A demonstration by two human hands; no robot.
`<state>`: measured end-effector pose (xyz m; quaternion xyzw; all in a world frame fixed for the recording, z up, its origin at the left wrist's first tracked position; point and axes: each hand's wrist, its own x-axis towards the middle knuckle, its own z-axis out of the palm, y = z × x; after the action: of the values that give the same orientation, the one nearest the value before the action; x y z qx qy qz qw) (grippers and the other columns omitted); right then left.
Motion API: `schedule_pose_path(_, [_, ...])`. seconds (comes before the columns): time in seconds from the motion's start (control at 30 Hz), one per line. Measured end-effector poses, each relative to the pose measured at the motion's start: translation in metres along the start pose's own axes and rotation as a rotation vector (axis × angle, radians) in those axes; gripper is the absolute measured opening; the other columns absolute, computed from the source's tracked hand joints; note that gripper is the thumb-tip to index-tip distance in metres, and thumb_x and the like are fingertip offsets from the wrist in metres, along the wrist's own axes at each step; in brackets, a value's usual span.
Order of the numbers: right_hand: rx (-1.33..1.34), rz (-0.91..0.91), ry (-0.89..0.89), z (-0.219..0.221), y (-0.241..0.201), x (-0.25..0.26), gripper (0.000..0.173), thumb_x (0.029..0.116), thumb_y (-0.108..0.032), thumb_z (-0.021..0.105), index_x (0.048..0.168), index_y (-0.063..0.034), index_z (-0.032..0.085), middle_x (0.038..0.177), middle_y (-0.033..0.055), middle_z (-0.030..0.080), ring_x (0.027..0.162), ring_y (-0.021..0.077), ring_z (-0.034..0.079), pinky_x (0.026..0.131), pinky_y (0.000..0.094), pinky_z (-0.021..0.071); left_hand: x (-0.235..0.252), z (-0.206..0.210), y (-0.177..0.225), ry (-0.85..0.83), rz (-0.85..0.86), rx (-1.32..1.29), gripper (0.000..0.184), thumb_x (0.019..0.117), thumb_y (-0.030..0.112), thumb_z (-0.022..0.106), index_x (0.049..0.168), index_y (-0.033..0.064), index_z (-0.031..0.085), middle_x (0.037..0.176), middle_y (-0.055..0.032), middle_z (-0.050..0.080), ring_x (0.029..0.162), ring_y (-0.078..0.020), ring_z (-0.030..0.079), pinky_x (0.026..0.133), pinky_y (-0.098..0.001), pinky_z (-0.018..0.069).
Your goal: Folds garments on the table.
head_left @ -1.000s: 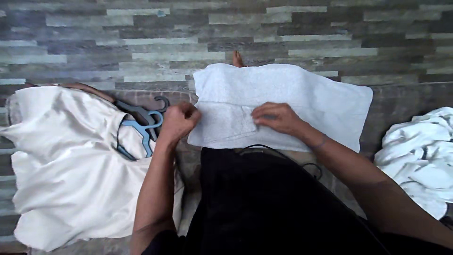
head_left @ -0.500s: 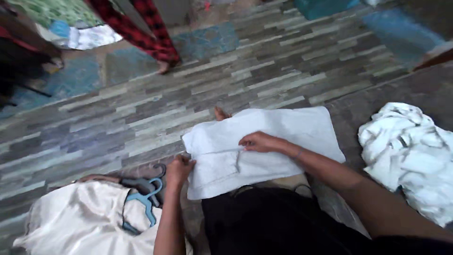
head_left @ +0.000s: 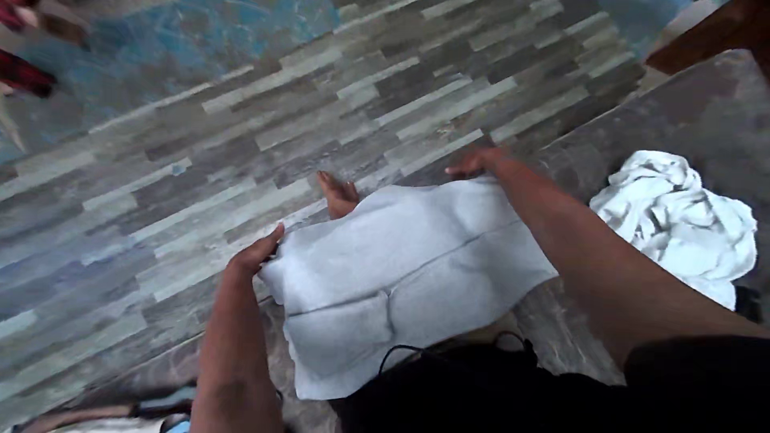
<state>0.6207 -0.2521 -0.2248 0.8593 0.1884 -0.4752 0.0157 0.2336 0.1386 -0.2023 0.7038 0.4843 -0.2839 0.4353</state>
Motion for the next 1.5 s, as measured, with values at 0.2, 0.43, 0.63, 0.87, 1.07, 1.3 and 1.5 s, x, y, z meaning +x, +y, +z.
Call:
schedule_pose_path(0.2, [-0.013, -0.065, -0.270, 0.028, -0.065, 0.013, 0.088, 0.1011, -0.072, 0.028, 0.143, -0.0010, 0.057, 0.147, 0.0254, 0.054, 0.140, 0.0413, 0.048, 0.116, 0.0654, 0.0306, 0.059, 0.016, 0.035, -0.337, -0.002, -0.093, 0.073, 0.1049, 0.066, 0.024, 0.143, 0.0106, 0.052, 0.132, -0.0191, 0.062, 0.118, -0.0318, 0.061, 0.098, -0.0555, 0.0496])
schedule_pose_path(0.43, [0.147, -0.126, -0.327, 0.027, -0.058, 0.029, 0.071, 0.1048, -0.061, 0.040, 0.144, -0.0030, 0.056, 0.142, 0.0249, 0.057, 0.133, 0.0401, 0.054, 0.113, 0.0619, 0.0364, 0.093, -0.004, 0.032, 0.073, 0.144, -0.677, 0.027, 0.1057, 0.017, 0.049, 0.131, 0.0082, 0.053, 0.097, -0.0009, 0.064, 0.078, -0.0065, 0.062, 0.071, -0.0278, 0.0555])
schedule_pose_path(0.63, [0.104, -0.311, -0.209, -0.043, -0.027, 0.003, 0.029, 0.1045, -0.024, 0.058, 0.116, 0.0022, 0.066, 0.098, 0.0149, 0.067, 0.084, 0.0201, 0.064, 0.083, 0.0427, 0.0541, 0.060, -0.044, 0.035, 0.049, 0.344, -0.879, 0.017, 0.1058, 0.013, 0.042, 0.113, 0.0195, 0.056, 0.092, 0.0072, 0.069, 0.081, -0.0049, 0.068, 0.073, -0.0266, 0.0593])
schedule_pose_path(0.87, [-0.067, -0.196, 0.201, -0.110, 0.042, -0.068, 0.023, 0.0961, -0.018, 0.071, 0.106, 0.0030, 0.071, 0.102, 0.0228, 0.067, 0.096, 0.0355, 0.062, 0.091, 0.0607, 0.0459, 0.011, -0.070, 0.034, 0.089, 0.494, -0.850, 0.014, 0.1063, 0.023, 0.044, 0.116, 0.0234, 0.054, 0.104, 0.0073, 0.068, 0.098, -0.0071, 0.068, 0.090, -0.0318, 0.0581])
schedule_pose_path(1.07, [0.168, -0.449, 0.741, -0.044, 0.121, -0.157, 0.028, 0.1041, -0.017, 0.057, 0.124, -0.0021, 0.070, 0.124, 0.0208, 0.067, 0.116, 0.0269, 0.064, 0.105, 0.0424, 0.0484, -0.106, -0.061, 0.007, 0.125, 0.710, -0.827, 0.018, 0.1086, 0.016, 0.042, 0.108, 0.0218, 0.059, 0.097, 0.0094, 0.070, 0.091, -0.0046, 0.070, 0.084, -0.0277, 0.0605])
schedule_pose_path(1.3, [0.157, -0.465, 0.817, 0.112, 0.161, -0.228, 0.028, 0.0996, 0.002, 0.052, 0.121, 0.0053, 0.070, 0.137, 0.0285, 0.060, 0.131, 0.0490, 0.053, 0.113, 0.0606, 0.0380, -0.205, 0.032, -0.077, 0.119, 0.577, -0.816, 0.023, 0.0975, 0.011, 0.055, 0.092, 0.0254, 0.072, 0.081, 0.0140, 0.072, 0.066, 0.0040, 0.064, 0.061, -0.0153, 0.0556])
schedule_pose_path(1.5, [0.313, -0.321, 0.846, 0.141, 0.131, -0.228, 0.044, 0.0965, -0.022, 0.064, 0.134, 0.0001, 0.064, 0.152, 0.0299, 0.044, 0.140, 0.0475, 0.040, 0.115, 0.0612, 0.0339, -0.177, 0.080, -0.109, 0.061, 0.282, -0.810, 0.022, 0.1078, 0.030, 0.044, 0.106, 0.0177, 0.062, 0.083, 0.0082, 0.069, 0.071, -0.0018, 0.066, 0.067, -0.0219, 0.0578])
